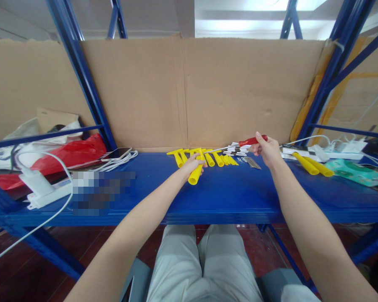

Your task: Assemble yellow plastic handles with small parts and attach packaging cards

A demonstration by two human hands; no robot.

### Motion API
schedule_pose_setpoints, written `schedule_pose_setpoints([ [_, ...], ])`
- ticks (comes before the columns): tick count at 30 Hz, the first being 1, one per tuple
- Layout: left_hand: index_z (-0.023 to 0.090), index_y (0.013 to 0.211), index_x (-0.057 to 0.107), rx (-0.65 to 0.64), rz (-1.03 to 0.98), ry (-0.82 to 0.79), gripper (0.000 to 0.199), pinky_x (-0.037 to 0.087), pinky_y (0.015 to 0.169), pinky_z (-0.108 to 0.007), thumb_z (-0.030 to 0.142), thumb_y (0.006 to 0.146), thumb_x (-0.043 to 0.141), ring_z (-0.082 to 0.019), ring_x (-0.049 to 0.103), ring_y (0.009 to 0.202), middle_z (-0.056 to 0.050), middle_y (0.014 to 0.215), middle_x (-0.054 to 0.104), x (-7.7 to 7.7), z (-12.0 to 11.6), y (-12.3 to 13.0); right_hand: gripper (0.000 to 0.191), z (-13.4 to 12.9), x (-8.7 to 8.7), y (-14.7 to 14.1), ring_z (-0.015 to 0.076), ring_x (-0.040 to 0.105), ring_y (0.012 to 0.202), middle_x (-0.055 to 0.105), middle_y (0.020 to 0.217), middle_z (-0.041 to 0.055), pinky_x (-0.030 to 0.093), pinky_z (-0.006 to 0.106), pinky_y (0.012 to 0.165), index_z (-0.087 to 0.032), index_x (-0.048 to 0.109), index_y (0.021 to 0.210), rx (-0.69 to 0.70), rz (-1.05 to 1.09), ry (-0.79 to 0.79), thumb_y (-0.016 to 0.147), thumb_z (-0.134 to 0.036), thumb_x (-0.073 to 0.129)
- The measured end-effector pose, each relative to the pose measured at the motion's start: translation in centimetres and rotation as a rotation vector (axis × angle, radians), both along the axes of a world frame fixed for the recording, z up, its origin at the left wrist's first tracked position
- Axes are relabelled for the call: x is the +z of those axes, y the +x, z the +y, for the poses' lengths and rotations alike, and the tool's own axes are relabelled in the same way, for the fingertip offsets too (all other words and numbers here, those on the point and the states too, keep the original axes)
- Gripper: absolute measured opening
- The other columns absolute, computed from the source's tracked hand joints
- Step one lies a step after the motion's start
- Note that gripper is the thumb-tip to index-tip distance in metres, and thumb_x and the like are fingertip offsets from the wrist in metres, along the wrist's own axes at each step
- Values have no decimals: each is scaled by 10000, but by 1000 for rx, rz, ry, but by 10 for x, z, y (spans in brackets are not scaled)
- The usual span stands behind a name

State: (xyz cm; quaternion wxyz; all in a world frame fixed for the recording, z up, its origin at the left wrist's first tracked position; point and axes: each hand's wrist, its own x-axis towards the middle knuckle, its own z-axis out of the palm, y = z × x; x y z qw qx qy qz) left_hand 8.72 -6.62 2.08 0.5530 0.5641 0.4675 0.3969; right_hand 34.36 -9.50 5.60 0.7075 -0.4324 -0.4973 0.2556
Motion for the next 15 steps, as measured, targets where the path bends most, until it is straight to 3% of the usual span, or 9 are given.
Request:
schedule_pose_setpoints([
  [9,204,1402,312,-4,-2,15,619,397,417,-186,101,834,538,-82,480,400,27,639,602,2,-2,1,437,0,1,0,79,406,319,488,382,-35,315,207,325,-202,479,571,-53,21,-2,735,-555,679],
  [15,209,1415,352,61,-31,90,640,400,428,-186,79,816,538,-75,479,418,24,673,595,4,-6,2,422,2,1,2,77,436,344,511,421,-36,324,189,329,-199,488,622,-10,80,12,743,-562,667],
])
